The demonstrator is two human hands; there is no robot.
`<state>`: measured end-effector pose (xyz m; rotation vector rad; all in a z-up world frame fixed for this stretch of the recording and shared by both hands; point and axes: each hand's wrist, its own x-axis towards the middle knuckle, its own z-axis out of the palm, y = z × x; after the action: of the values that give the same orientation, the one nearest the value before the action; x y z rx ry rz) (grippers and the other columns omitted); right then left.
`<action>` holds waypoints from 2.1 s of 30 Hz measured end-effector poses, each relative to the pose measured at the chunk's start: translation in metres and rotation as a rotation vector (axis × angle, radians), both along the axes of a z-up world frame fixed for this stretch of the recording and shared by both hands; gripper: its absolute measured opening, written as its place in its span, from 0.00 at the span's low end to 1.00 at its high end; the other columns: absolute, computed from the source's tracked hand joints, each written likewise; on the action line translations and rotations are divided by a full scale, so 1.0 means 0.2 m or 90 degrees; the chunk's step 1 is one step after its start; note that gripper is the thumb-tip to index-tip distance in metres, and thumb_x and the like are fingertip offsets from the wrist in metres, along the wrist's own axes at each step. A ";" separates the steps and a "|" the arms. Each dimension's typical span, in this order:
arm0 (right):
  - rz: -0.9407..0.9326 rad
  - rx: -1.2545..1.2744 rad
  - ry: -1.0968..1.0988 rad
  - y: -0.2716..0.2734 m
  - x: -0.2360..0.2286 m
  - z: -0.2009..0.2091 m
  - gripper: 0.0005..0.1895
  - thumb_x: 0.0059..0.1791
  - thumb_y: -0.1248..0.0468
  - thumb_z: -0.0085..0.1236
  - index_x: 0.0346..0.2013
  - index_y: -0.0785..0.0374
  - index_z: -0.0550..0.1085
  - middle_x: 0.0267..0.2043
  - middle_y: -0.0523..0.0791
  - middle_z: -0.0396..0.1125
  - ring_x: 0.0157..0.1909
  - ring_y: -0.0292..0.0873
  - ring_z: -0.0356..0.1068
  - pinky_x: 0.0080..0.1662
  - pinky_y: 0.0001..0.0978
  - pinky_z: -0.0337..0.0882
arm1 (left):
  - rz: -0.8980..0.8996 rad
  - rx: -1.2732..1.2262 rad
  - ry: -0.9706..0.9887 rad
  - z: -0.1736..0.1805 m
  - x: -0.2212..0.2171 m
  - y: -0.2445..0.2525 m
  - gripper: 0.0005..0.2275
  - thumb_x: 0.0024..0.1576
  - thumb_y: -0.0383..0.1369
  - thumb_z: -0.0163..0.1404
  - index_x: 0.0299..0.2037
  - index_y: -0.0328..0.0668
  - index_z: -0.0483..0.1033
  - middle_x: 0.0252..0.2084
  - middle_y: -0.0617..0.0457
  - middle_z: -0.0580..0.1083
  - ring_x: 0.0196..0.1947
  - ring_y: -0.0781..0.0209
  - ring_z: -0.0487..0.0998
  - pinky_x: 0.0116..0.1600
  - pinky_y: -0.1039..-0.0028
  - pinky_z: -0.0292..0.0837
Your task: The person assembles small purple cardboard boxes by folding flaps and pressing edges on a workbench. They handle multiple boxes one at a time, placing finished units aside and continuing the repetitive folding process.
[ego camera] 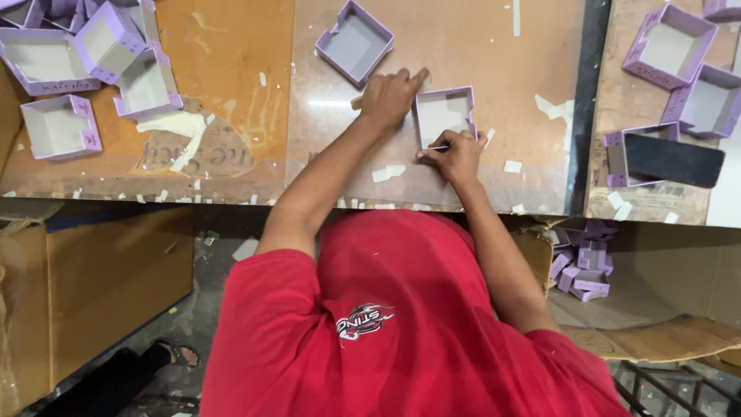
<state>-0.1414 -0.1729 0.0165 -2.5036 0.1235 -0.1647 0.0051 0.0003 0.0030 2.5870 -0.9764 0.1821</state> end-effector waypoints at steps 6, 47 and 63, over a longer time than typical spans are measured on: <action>-0.014 0.007 0.035 -0.02 0.01 -0.08 0.23 0.34 0.44 0.78 0.22 0.57 0.78 0.22 0.42 0.71 0.31 0.45 0.69 0.60 0.52 0.52 | -0.019 -0.076 0.110 0.06 -0.27 0.05 0.17 0.61 0.37 0.50 0.61 0.54 0.75 0.37 0.48 0.77 0.29 0.47 0.80 0.34 0.58 0.74; -0.179 0.784 -0.139 -0.14 -0.24 -0.19 0.19 0.58 0.58 0.54 0.55 0.72 0.74 0.35 0.42 0.72 0.34 0.34 0.70 0.39 0.25 0.70 | -0.088 -0.066 0.129 0.50 -0.30 -0.31 0.18 0.57 0.30 0.48 0.59 0.40 0.74 0.47 0.43 0.72 0.36 0.45 0.81 0.37 0.58 0.77; -0.149 0.793 -0.096 -0.18 -0.23 -0.26 0.20 0.57 0.51 0.58 0.40 0.68 0.76 0.31 0.44 0.73 0.31 0.35 0.69 0.38 0.29 0.69 | -0.026 0.011 0.050 0.42 -0.30 -0.35 0.21 0.55 0.29 0.48 0.61 0.43 0.73 0.47 0.43 0.71 0.31 0.49 0.82 0.34 0.60 0.77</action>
<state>-0.1874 -0.2095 -0.0358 -1.2278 0.3341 -0.2658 -0.0545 -0.0703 0.0863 2.5668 -1.0064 0.0599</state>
